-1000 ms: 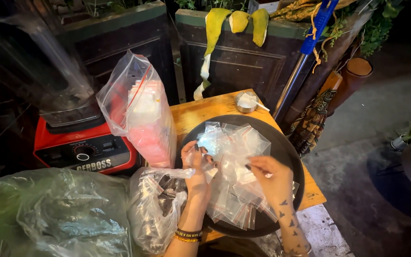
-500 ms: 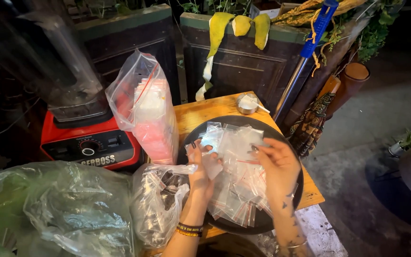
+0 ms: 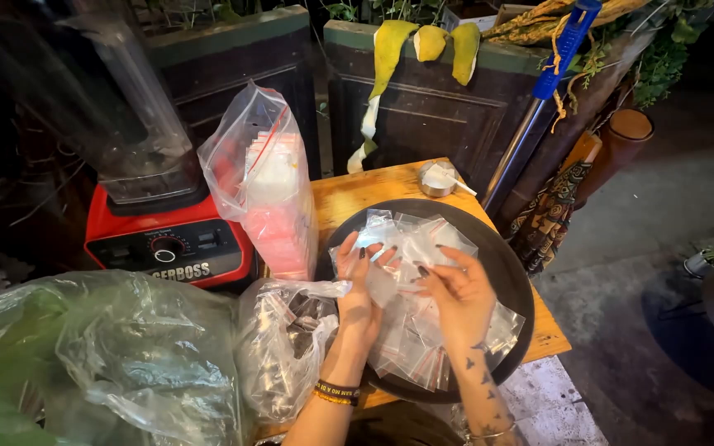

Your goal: The person repeatedly opens small clear plastic bags, places a small white item into each bag, and seals them. The person works at a wooden table with a red blender and a large bag of pink items nearby.

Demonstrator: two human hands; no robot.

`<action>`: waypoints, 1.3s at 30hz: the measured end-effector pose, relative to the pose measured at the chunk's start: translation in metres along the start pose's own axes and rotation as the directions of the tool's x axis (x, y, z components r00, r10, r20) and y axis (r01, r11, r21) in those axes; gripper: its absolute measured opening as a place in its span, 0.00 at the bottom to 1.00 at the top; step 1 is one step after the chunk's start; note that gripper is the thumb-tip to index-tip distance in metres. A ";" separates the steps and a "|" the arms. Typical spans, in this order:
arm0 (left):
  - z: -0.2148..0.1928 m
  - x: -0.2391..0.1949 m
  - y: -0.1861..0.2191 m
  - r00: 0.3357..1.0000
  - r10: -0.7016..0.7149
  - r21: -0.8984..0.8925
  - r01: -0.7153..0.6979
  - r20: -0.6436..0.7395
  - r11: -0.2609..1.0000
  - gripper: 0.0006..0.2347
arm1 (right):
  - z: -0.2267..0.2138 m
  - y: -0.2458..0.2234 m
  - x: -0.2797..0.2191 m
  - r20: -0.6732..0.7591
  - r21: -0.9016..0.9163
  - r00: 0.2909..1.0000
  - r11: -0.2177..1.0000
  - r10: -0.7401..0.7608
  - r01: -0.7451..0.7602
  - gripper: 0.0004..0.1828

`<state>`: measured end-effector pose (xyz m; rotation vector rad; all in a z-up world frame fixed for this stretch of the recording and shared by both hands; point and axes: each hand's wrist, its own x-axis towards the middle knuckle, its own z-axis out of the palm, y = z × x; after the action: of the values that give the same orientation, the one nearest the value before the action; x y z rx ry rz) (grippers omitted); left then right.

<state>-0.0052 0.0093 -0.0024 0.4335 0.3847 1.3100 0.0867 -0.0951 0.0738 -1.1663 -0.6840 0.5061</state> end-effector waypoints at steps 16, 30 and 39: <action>0.039 -0.026 0.023 0.825 -0.414 0.715 0.550 -0.384 0.431 0.20 | -0.002 -0.074 0.027 0.728 -0.674 0.498 0.360 0.472 0.644 0.50; 0.067 -0.047 0.059 0.712 -0.684 0.501 0.655 -0.158 0.565 0.22 | -0.002 -0.056 0.035 0.913 -0.408 0.380 0.343 0.148 0.846 0.65; 0.033 -0.026 0.027 0.930 -0.359 -0.042 0.356 -0.076 0.933 0.16 | -0.006 -0.011 0.123 0.614 -0.723 0.789 0.426 0.034 0.544 0.33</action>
<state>-0.0166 -0.0138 0.0408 0.2705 0.4902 0.9771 0.1767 -0.0186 0.1103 -1.8639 -1.7899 0.1482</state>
